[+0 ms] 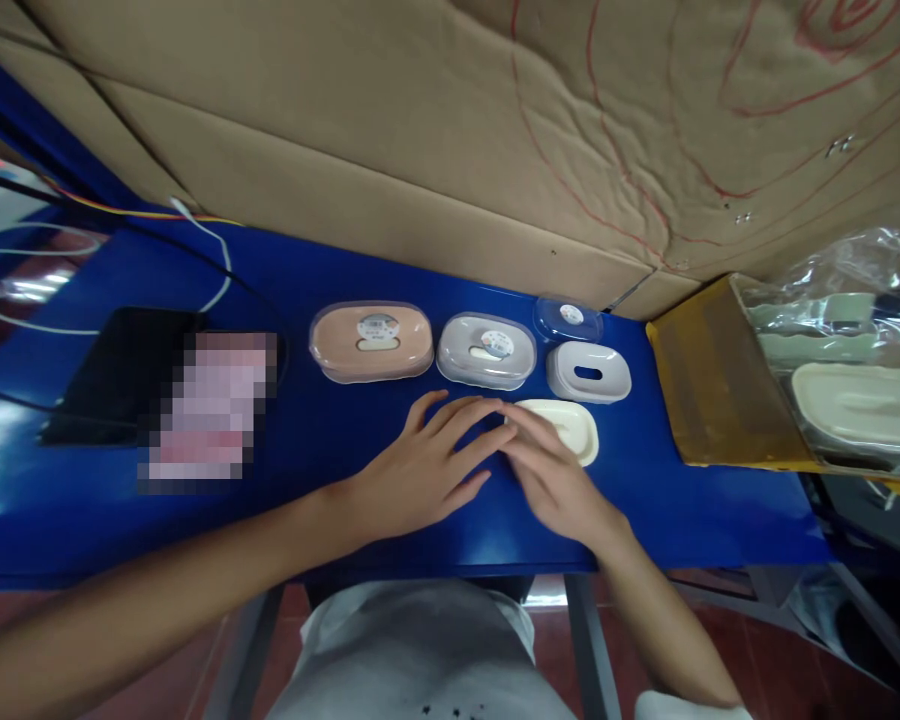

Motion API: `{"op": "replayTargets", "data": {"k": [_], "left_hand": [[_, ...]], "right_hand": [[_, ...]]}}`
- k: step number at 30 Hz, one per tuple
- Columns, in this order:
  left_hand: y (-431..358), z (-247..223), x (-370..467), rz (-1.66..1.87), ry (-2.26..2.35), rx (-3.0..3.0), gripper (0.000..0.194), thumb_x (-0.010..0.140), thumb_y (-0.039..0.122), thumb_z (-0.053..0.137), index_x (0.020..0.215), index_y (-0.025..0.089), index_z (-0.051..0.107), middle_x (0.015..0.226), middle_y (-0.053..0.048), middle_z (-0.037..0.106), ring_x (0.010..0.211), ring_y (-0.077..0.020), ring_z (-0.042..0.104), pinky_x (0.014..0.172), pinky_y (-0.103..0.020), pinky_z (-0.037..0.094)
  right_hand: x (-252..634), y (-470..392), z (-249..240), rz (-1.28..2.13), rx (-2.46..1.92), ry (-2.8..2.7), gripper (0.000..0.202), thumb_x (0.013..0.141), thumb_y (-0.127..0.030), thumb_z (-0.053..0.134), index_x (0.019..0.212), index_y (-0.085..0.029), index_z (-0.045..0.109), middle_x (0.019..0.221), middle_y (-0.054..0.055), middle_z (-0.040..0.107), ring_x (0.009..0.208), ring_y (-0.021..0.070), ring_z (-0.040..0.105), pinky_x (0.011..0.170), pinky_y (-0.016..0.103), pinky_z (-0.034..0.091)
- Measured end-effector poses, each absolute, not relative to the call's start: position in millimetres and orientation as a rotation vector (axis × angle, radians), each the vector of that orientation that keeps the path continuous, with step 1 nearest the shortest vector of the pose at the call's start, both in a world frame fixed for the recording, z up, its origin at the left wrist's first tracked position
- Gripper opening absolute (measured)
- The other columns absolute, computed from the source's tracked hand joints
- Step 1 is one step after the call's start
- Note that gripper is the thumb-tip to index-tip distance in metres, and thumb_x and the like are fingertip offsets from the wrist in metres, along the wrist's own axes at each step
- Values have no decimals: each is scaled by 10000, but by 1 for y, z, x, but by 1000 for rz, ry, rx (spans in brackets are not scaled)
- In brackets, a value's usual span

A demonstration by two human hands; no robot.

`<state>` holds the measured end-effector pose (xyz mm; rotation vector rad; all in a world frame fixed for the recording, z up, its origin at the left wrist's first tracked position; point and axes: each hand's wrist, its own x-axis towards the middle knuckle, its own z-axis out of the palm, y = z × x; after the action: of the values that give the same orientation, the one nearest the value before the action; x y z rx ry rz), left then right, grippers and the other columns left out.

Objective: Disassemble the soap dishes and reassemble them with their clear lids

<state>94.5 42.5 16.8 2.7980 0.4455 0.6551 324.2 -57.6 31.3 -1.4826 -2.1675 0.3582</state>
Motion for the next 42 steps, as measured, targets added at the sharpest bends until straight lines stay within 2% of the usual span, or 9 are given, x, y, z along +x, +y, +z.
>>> {"op": "replayTargets", "data": {"k": [2,5,8,12,18,25,32,38,42], "left_hand": [[43,19,94,691,469,2809,423,1085,251,549,1504,197,565,1506,-190,617,1412,-349,581,1218,-616,408],[42,22,93,642,441,2818,388,1098,259,548,1480,205,587,1523,-186,618,1416,-354,584,1209,-631,410],[40,20,93,505,330,2833,426,1093,303,612,1512,238,577,1639,-167,545,1485,-364,537,1249,-655,372],[40,15,94,357,172,2830,496,1062,361,705,1534,300,565,1702,-97,502,1567,-318,466,1333,-636,273],[43,13,93,358,158,2859,341,1050,389,724,1372,289,677,1526,-72,662,1432,-289,578,1360,-642,201],[46,15,93,432,161,2911,281,1073,417,679,1326,297,689,1389,-44,703,1324,-257,604,1372,-604,135],[46,12,93,462,201,2944,339,1069,402,684,1391,297,672,1414,-65,692,1327,-259,606,1361,-607,193],[48,13,93,644,268,3069,322,1028,180,681,1333,282,692,1550,-84,622,1401,-257,568,1356,-584,237],[51,12,92,728,356,3014,288,1020,148,674,1279,274,670,1538,-107,619,1434,-284,546,1319,-595,289]], "right_hand": [[350,-48,40,287,-1520,-2075,482,1108,-197,368,1471,-333,655,1549,74,659,1439,265,620,1190,543,525],[408,-29,49,154,-1693,-1988,356,1115,-301,472,1372,-302,718,1465,93,711,1413,289,635,1209,573,484],[461,-14,47,201,-1862,-1963,494,1027,-546,675,1442,-278,671,1615,145,593,1528,358,529,1264,646,394],[489,-13,33,348,-1952,-1899,704,988,-682,680,1562,-294,559,1723,165,460,1617,359,414,1304,652,320],[480,-31,31,495,-2016,-2003,955,912,-713,765,1694,-334,371,1798,157,326,1673,396,285,1312,697,279],[477,-41,50,541,-1915,-1918,853,890,-638,829,1617,-368,473,1653,102,514,1547,357,496,1310,591,386],[441,-51,58,734,-1845,-2127,875,907,-628,812,1651,-392,416,1685,95,461,1574,375,454,1289,602,421],[404,-48,52,467,-1867,-2287,881,973,-618,742,1711,-389,318,1742,115,396,1582,402,420,1246,639,434],[390,-46,48,311,-1764,-2414,875,1002,-608,708,1727,-336,302,1762,150,370,1581,410,411,1229,645,430]]}}
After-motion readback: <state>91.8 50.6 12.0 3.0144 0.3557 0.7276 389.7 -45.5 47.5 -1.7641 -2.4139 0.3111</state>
